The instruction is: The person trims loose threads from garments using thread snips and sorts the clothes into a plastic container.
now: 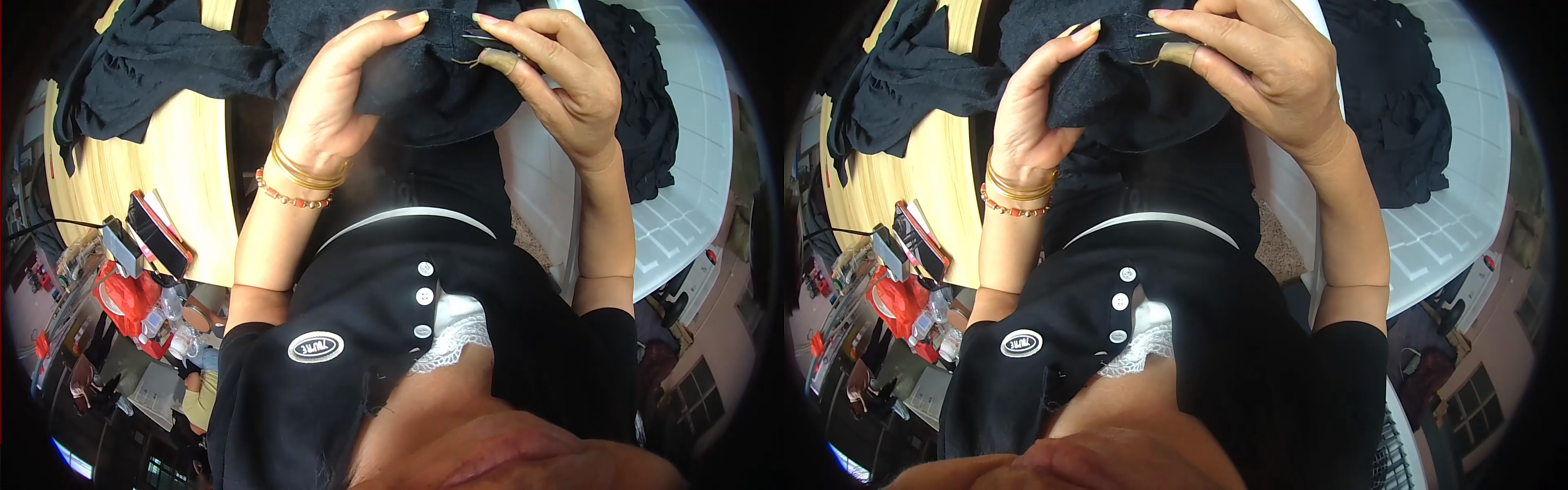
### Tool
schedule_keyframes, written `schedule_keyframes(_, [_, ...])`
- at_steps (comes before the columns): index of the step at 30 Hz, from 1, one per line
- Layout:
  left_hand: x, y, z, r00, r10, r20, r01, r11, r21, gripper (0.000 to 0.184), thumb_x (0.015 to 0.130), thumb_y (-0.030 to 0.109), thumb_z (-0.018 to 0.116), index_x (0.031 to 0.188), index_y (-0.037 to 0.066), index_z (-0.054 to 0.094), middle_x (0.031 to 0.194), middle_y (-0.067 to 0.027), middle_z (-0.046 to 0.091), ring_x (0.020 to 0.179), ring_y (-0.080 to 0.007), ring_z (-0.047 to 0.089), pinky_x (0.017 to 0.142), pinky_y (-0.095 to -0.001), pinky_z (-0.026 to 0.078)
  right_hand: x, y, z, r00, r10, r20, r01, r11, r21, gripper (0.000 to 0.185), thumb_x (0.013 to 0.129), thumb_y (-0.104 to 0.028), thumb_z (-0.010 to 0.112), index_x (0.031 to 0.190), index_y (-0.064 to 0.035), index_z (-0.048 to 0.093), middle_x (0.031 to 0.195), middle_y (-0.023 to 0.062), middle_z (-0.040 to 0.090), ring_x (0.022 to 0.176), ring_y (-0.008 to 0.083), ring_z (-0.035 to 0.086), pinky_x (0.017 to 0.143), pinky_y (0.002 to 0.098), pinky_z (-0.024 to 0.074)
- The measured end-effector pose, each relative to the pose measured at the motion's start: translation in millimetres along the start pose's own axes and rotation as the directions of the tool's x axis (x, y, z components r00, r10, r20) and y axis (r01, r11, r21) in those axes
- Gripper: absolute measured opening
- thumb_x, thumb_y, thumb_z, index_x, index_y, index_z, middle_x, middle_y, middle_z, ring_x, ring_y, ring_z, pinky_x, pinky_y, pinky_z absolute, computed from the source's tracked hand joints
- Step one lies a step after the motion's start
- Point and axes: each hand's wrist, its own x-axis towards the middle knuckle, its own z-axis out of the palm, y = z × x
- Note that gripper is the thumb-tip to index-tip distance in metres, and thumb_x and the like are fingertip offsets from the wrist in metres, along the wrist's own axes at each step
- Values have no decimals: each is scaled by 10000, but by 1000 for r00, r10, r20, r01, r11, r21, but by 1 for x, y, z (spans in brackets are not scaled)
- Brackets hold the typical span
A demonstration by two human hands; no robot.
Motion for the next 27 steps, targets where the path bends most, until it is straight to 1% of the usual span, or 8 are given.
schedule_keyframes(6, [6,-4,-5,991,87,103,-103,981,162,239,991,97,639,1210,21,698,1177,-70,730,1085,-148,690,976,-265,524,-1,-1,-5,994,92,-50,-89,994,66,303,798,-27,827,1085,35,753,894,85,642,722,146,581,624,251,439])
schedule_keyframes(9, [2,-1,15,995,-33,96,19,989,145,195,1025,122,607,1145,-12,684,1085,-45,722,977,-89,662,878,-219,519,0,-10,-6,969,233,-80,-213,956,201,308,823,-37,822,1112,39,745,915,74,644,740,108,558,628,225,416])
schedule_keyframes(14, [3,-1,14,985,-51,165,16,978,210,212,1043,135,579,1144,-17,687,1090,-40,719,983,-82,649,891,-210,499,1,-13,-4,982,183,54,-189,974,127,363,794,-51,837,1135,32,740,917,78,649,748,120,560,636,231,418])
schedule_keyframes(17, [2,2,12,977,-80,197,34,973,226,218,1047,134,574,1151,-23,684,1088,-34,715,981,-75,640,898,-205,493,1,-11,-9,980,81,181,-90,995,43,337,880,-71,765,1201,18,717,981,64,673,846,113,608,708,216,453])
schedule_keyframes(19, [2,1,8,970,-76,232,16,968,252,229,1047,129,572,1173,-32,676,1091,-31,710,982,-70,634,902,-202,491,3,-14,-6,975,105,196,-128,986,108,391,796,-50,812,1178,0,747,986,77,672,842,126,597,684,226,444])
schedule_keyframes(22, [-1,5,11,949,-64,310,-29,958,285,302,1044,108,571,1301,-46,607,1144,-37,687,1019,-64,619,906,-199,487,2,-11,-4,970,85,226,-117,985,129,388,808,-54,803,1186,9,740,991,82,670,854,140,606,709,236,459])
schedule_keyframes(25, [-18,14,26,989,-22,146,-26,946,322,440,1036,75,566,1450,-40,473,1142,-30,654,1008,-58,598,887,-194,479,3,-10,-3,969,53,240,-87,987,136,375,816,-52,794,1182,13,739,989,89,668,867,156,611,737,247,470])
schedule_keyframes(27, [-15,11,12,961,10,277,-105,938,329,501,1029,44,555,1500,-29,402,1109,-22,637,974,-58,582,861,-189,470,4,-11,-4,967,43,251,-78,989,129,365,823,-56,788,1178,17,740,985,97,664,875,167,614,754,253,474])
